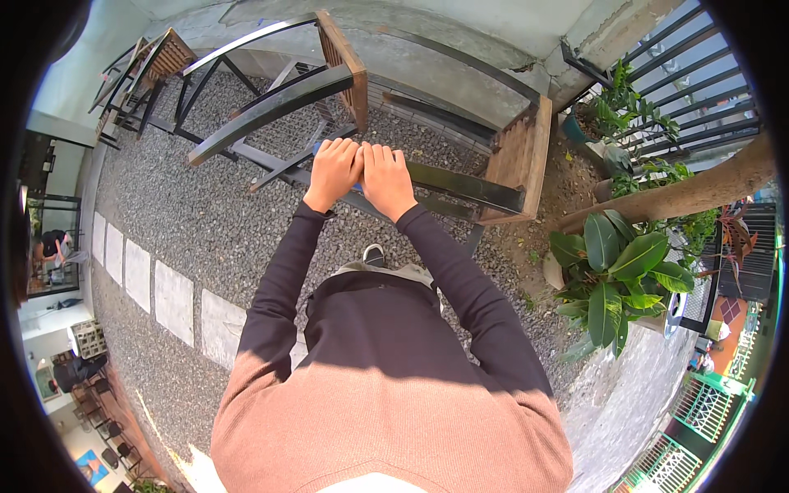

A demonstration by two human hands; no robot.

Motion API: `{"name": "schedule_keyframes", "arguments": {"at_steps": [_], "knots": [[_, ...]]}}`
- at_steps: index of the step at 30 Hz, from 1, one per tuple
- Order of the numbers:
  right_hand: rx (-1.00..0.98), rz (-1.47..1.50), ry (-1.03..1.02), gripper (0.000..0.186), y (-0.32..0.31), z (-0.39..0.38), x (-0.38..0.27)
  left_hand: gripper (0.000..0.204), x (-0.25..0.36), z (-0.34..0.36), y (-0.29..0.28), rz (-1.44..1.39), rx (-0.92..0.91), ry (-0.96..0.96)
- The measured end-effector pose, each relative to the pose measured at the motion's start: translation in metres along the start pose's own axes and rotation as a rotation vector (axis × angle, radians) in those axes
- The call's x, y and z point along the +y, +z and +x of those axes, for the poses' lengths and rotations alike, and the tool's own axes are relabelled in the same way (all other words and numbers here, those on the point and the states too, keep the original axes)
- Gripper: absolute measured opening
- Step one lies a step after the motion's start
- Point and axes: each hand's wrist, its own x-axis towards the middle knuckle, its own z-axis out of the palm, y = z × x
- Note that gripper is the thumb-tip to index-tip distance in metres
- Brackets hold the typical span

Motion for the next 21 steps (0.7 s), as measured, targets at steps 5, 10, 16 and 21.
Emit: {"name": "schedule_keyframes", "arguments": {"at_steps": [5,10,16,21], "knots": [[0.047,0.042,-0.010,0.053,0.001,0.000,0.000,0.019,0.004,0.000,0.004,0.017,0.041,-0.039],[0.026,0.020,-0.026,0.056,-0.003,-0.003,0.007,0.023,0.014,0.006,0.005,0.010,0.070,-0.050],[-0.010,0.079,-0.038,0.060,-0.009,-0.011,0.021,0.023,0.030,0.010,0.012,0.045,0.041,-0.089],[-0.032,0.096,-0.032,0.058,-0.020,-0.023,0.039,0.022,0.052,0.016,0.024,0.058,0.030,-0.100]]}}
